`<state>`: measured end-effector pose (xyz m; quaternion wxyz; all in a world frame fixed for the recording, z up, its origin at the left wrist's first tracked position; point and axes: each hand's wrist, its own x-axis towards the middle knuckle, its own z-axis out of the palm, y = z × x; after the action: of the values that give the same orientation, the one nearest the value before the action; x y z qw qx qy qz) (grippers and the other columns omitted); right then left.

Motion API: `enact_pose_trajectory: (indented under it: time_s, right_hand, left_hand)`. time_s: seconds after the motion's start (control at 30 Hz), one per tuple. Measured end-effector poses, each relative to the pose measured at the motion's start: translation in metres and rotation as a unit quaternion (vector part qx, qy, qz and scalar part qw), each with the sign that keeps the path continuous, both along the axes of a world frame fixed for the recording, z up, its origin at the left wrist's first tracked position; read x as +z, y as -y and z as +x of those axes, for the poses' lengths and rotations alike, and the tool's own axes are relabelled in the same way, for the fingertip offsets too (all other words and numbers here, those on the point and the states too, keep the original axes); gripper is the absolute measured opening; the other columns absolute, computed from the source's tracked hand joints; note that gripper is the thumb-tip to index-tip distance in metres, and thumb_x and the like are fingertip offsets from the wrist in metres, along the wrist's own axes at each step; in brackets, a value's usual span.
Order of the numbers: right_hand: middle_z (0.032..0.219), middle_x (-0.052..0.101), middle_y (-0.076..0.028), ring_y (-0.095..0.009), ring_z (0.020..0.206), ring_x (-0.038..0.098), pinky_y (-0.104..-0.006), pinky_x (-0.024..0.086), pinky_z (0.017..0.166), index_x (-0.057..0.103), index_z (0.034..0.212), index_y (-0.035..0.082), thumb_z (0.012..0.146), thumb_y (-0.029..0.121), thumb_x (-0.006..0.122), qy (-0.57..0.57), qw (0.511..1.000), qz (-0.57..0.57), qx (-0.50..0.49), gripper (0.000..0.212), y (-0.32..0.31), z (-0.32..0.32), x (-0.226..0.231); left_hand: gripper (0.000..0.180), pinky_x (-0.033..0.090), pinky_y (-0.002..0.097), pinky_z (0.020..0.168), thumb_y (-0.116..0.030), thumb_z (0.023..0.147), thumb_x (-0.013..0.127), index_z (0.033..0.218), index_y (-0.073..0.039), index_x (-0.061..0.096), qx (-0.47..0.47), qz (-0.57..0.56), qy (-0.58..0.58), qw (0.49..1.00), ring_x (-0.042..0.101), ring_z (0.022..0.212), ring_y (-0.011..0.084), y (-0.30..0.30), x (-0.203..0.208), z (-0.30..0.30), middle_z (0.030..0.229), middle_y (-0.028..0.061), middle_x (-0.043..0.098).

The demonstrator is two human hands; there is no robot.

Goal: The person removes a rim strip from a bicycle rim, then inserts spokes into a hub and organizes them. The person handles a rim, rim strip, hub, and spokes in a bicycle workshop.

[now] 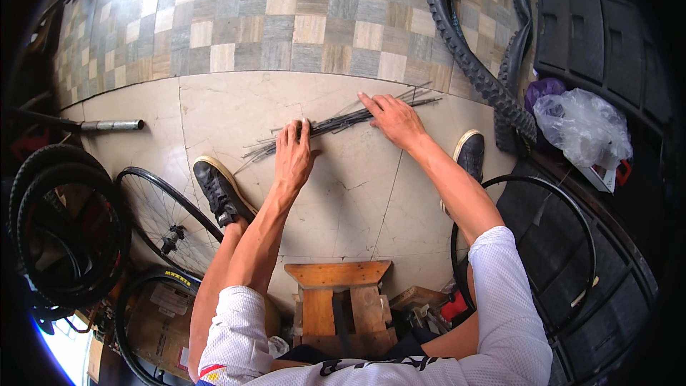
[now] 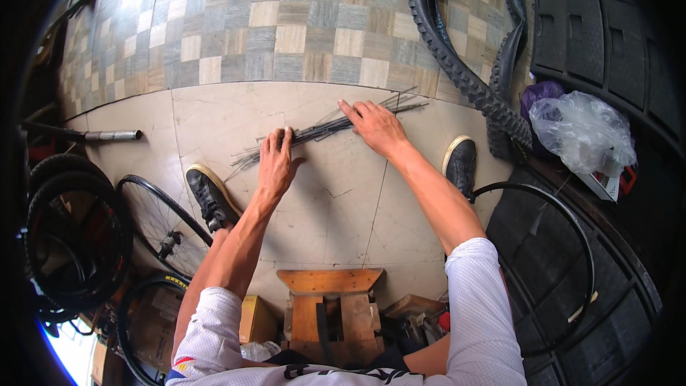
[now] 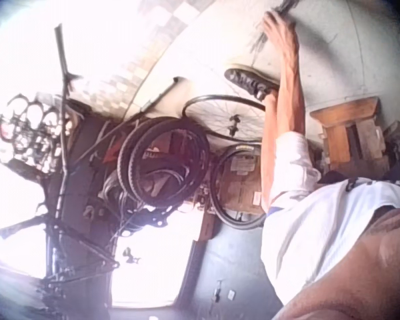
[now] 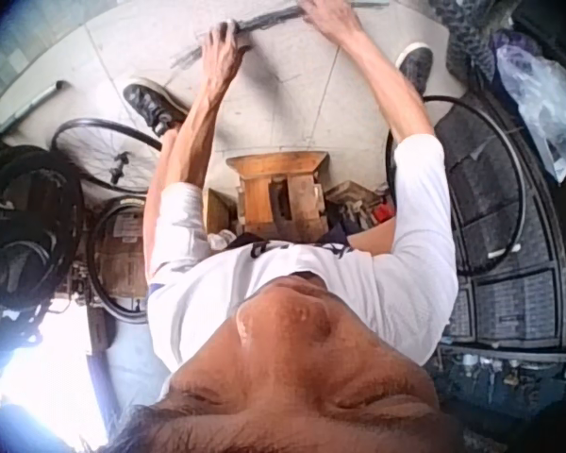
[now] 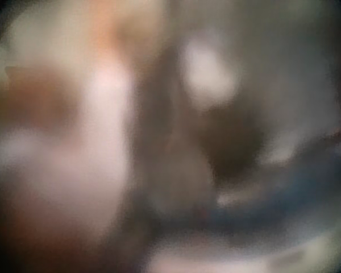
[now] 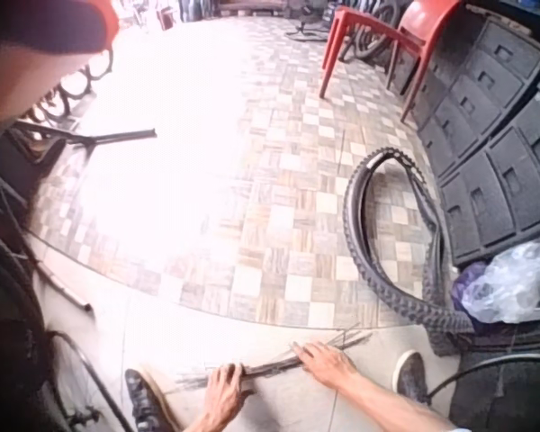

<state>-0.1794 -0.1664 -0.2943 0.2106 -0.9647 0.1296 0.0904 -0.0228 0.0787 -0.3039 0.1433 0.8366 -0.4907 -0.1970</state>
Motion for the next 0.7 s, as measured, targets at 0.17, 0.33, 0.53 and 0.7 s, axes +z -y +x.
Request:
enact_pose_trajectory:
  time_s: [0.17,0.33,0.53,0.7]
  right_hand:
    - [0.12,0.061,-0.009,-0.024,0.108,0.061,-0.0345,0.051,0.089,0.058,0.137,0.012,0.09,0.014,0.063,0.021,0.994,-0.085,0.065,0.047,-0.002,-0.004,0.003]
    - [0.102,0.061,-0.01,-0.026,0.104,0.059,-0.0394,0.05,0.085,0.063,0.101,0.006,0.089,0.014,0.059,0.039,0.994,-0.058,0.084,0.015,-0.006,-0.015,-0.009]
    - [0.097,0.062,-0.011,-0.031,0.104,0.06,-0.046,0.05,0.084,0.059,0.097,0.005,0.088,0.02,0.063,0.007,0.998,-0.061,0.009,0.018,-0.019,-0.008,-0.016]
    - [0.092,0.07,-0.02,-0.041,0.09,0.067,-0.0516,0.052,0.077,0.056,0.106,0.004,0.089,0.027,0.063,-0.136,0.968,0.174,-0.12,0.029,0.018,0.011,0.01]
  left_hand:
    - [0.018,0.047,0.0418,0.089,-0.007,0.088,0.059,0.104,0.0,0.063,-0.06,-0.022,0.016,0.998,0.057,0.098,0.0295,0.005,-0.009,0.014,0.101,0.0122,0.06]
    - [0.008,0.048,0.0401,0.08,-0.009,0.086,0.057,0.09,-0.003,0.06,-0.156,0.045,0.102,0.981,0.058,0.094,0.0281,0.022,-0.014,0.025,0.094,0.0125,0.059]
    - [0.016,0.05,0.0419,0.078,-0.013,0.083,0.059,0.092,-0.001,0.06,-0.184,0.084,0.127,0.971,0.061,0.093,0.0304,0.058,-0.017,0.049,0.097,0.0153,0.062]
    - [0.023,0.051,0.0517,0.061,-0.012,0.087,0.057,0.104,-0.002,0.045,-0.188,0.184,-0.058,0.963,0.067,0.068,0.0408,0.092,0.022,0.094,0.071,0.0182,0.066]
